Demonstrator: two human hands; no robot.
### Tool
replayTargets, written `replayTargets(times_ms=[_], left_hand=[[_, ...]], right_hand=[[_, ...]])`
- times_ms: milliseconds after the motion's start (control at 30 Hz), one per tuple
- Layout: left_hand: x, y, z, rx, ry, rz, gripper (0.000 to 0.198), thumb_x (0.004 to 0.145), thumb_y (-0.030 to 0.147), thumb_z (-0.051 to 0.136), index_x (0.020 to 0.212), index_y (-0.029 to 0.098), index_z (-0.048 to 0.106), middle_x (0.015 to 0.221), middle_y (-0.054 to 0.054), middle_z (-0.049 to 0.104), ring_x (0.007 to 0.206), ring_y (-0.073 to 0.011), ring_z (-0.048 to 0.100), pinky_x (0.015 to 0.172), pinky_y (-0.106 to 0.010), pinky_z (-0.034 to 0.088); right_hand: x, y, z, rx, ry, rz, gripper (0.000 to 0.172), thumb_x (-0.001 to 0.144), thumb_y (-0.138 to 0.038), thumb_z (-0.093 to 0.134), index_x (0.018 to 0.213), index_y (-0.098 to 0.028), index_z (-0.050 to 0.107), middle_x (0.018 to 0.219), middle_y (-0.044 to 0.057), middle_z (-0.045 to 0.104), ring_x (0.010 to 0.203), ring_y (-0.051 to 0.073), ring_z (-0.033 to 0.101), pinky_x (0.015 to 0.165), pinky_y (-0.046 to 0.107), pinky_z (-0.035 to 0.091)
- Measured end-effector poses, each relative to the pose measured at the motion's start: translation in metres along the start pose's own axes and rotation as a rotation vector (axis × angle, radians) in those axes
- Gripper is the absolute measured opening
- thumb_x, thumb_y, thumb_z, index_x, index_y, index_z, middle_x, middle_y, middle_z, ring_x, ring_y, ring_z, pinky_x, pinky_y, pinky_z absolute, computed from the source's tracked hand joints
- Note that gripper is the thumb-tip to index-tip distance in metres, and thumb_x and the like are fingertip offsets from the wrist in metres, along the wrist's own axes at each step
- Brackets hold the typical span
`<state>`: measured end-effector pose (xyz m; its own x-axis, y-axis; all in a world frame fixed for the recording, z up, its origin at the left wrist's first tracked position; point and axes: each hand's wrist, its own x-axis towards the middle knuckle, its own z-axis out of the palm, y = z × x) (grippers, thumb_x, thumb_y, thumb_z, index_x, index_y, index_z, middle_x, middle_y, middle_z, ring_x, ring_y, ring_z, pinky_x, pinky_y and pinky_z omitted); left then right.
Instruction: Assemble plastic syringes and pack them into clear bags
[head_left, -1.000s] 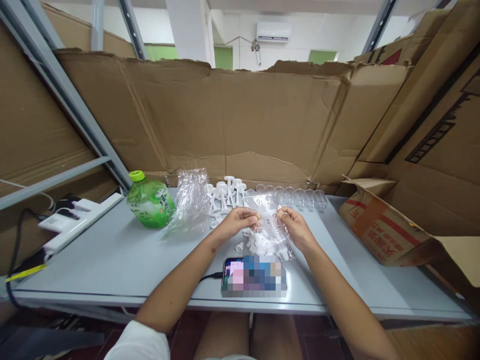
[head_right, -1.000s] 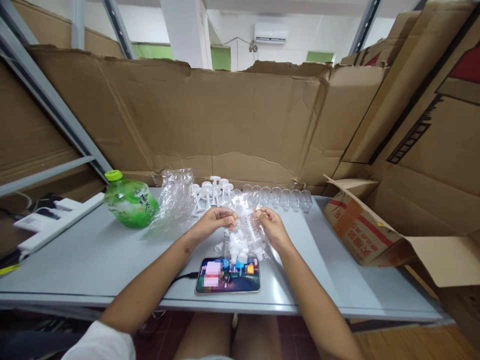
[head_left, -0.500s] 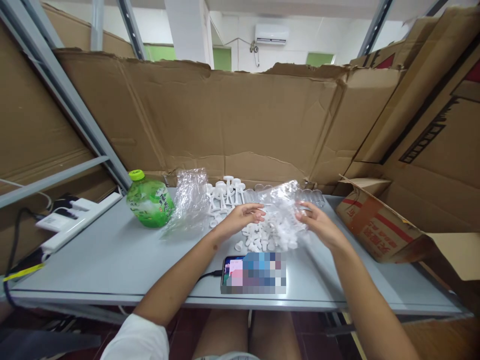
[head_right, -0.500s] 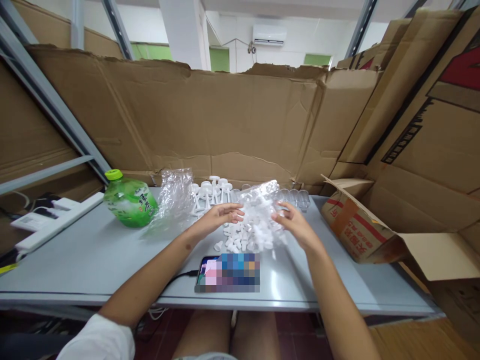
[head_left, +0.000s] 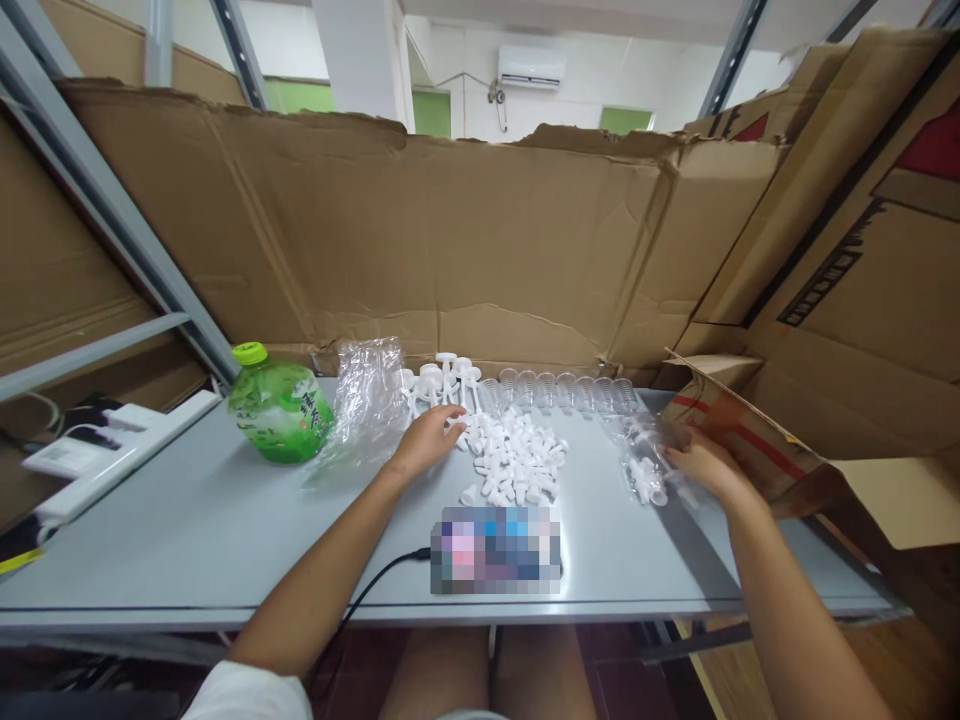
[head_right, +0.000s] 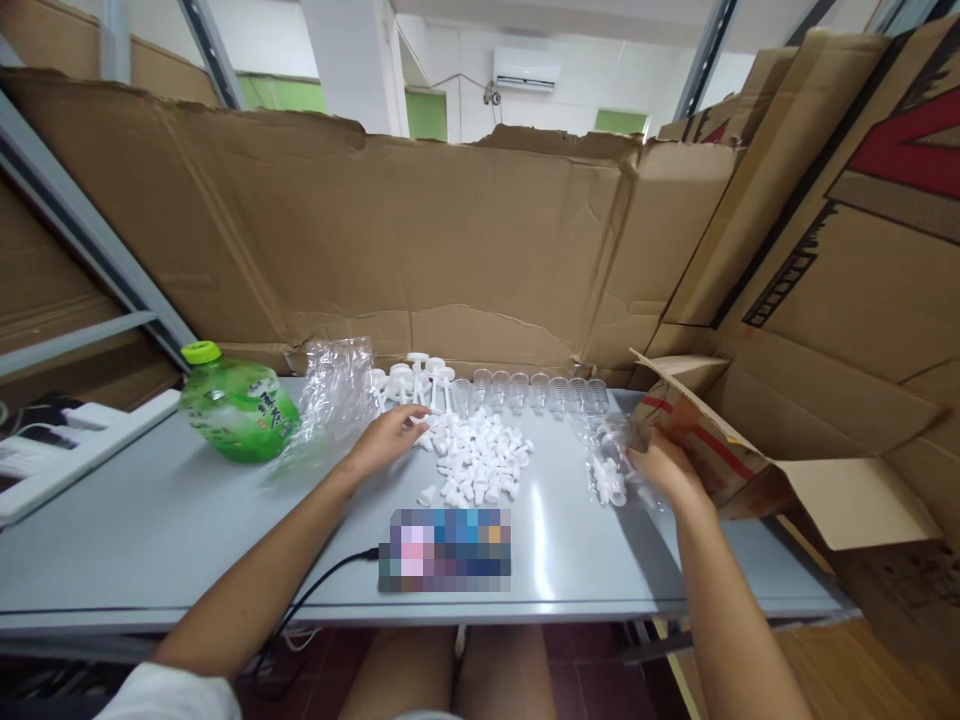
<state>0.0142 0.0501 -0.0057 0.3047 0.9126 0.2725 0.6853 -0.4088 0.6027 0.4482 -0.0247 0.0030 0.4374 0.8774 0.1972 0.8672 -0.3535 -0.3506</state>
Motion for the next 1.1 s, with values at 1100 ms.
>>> replayTargets(times_ms=[1100], left_hand=[[-0.006, -0.005, -0.014, 0.502, -0.005, -0.057, 0.030, 0.084, 0.028, 0.048, 0.110, 0.020, 0.061, 0.104, -0.010, 0.064, 0.100, -0.0269, 0.057, 0.087, -0.036, 0.040]], right_hand=[[0.103, -0.071, 0.047, -0.136, -0.034, 0.049, 0.042, 0.078, -0.024, 0.055, 0.114, -0.002, 0.058, 0.098, 0.023, 0.068, 0.090, 0.032, 0.066, 0.070, 0.034, 0.047]])
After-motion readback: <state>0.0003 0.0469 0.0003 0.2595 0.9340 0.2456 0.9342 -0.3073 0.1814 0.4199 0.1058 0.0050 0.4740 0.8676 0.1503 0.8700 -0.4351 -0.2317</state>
